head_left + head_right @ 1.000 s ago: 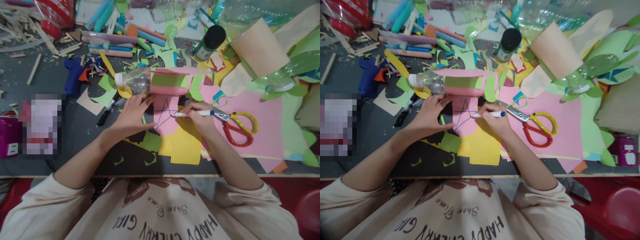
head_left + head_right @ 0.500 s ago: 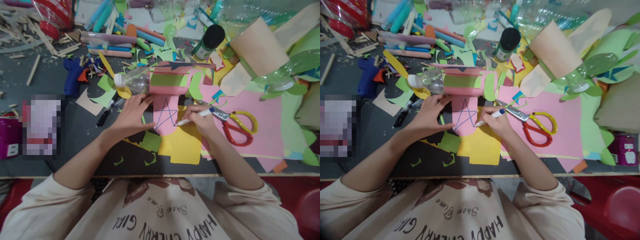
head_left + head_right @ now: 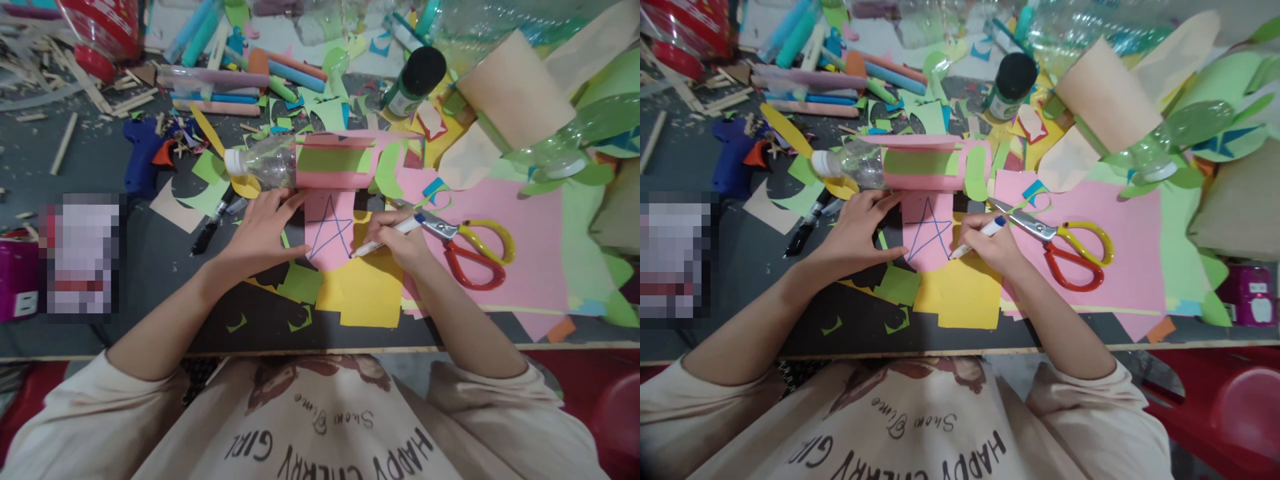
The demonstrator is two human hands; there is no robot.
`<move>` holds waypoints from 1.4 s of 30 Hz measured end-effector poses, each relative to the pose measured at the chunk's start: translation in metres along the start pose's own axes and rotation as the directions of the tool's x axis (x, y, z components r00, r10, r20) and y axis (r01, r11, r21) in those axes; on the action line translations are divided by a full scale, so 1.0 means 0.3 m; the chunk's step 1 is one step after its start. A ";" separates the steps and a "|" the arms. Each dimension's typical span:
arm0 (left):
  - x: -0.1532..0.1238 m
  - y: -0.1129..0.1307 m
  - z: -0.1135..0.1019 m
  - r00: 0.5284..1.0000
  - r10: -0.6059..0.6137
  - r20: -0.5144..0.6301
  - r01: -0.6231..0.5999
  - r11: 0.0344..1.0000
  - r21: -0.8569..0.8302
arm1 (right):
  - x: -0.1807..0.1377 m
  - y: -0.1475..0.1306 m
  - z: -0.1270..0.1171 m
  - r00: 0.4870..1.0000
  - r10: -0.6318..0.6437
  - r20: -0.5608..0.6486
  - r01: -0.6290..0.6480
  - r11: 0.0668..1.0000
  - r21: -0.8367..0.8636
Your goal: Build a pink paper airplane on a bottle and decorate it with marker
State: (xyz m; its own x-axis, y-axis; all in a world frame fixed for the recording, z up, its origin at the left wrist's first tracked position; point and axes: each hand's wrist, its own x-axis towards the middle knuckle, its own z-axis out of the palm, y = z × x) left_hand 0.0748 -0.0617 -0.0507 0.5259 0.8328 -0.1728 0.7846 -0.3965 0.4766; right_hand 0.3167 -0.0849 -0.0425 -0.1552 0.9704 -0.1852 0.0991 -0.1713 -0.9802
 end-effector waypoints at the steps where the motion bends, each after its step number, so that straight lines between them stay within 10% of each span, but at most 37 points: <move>1: 0.000 -0.001 0.001 1.000 0.005 -0.003 -0.005 1.000 -0.001 | 0.003 0.004 -0.005 1.000 0.003 -0.024 -0.003 1.000 0.019; 8: -0.002 -0.005 0.007 1.000 0.006 -0.030 -0.007 1.000 -0.015 | 0.017 0.031 -0.001 0.974 -0.100 -0.205 0.109 0.993 0.034; 17: -0.001 -0.007 0.010 0.999 0.015 -0.041 -0.015 1.000 -0.015 | -0.024 0.021 0.077 0.988 -0.145 0.043 0.150 0.979 -0.137; 42: -0.002 -0.005 0.005 0.998 0.041 -0.048 -0.042 0.999 -0.005 | -0.021 0.031 0.076 0.967 -0.246 0.065 0.254 0.942 -0.220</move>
State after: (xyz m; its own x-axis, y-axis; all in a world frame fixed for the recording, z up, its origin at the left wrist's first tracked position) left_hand 0.0738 -0.0622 -0.0527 0.5414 0.8333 -0.1113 0.7603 -0.4288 0.4878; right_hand 0.2960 -0.0964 -0.0519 -0.2385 0.9694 0.0575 0.2696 0.1230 -0.9551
